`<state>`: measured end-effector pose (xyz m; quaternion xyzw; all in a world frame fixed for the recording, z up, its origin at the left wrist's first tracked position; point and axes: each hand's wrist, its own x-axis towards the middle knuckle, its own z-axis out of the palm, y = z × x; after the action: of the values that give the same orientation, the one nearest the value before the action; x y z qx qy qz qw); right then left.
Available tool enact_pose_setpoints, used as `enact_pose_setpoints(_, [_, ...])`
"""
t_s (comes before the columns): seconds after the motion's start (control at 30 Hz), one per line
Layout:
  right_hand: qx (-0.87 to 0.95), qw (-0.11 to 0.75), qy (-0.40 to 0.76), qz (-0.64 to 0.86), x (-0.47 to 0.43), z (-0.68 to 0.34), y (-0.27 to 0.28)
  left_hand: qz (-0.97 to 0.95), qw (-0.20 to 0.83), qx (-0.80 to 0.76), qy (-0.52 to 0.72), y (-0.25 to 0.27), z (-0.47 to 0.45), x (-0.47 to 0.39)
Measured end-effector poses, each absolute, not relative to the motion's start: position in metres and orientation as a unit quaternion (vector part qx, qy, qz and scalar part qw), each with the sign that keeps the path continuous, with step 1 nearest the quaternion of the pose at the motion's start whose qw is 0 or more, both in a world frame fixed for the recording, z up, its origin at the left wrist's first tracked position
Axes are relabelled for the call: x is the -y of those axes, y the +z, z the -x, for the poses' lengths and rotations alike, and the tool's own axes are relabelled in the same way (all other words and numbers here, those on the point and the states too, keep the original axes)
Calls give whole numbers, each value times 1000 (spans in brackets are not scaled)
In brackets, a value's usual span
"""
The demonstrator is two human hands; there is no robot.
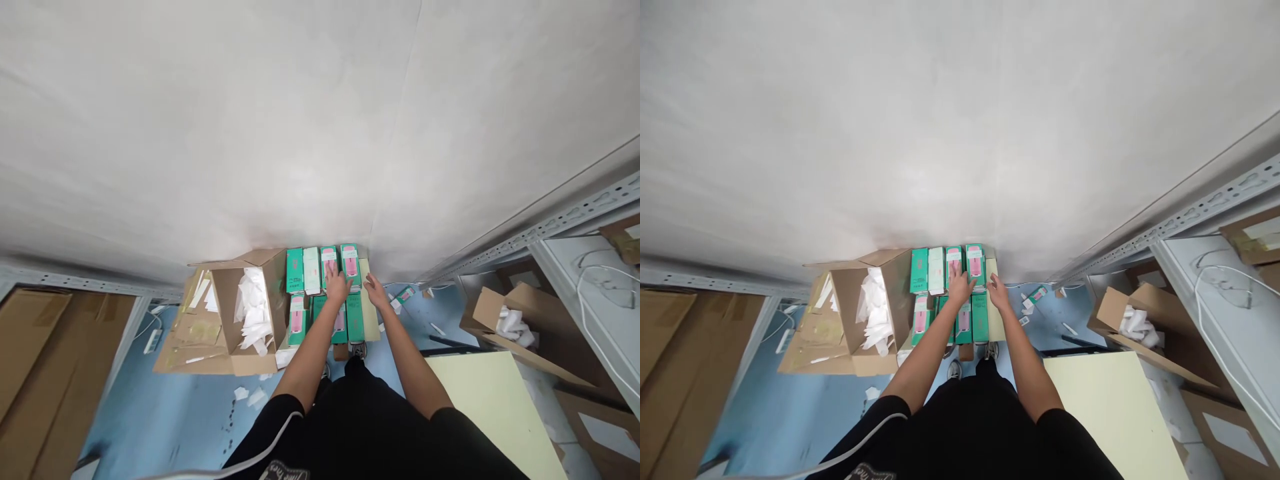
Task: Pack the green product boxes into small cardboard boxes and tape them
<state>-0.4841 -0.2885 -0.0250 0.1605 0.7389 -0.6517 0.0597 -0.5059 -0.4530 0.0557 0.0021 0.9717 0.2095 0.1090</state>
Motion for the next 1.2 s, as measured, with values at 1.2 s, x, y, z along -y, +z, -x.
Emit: enact_pose_setpoints(1.2, [-674, -146, -695, -201, 323, 292, 80, -210, 162, -748, 609, 81, 358, 478])
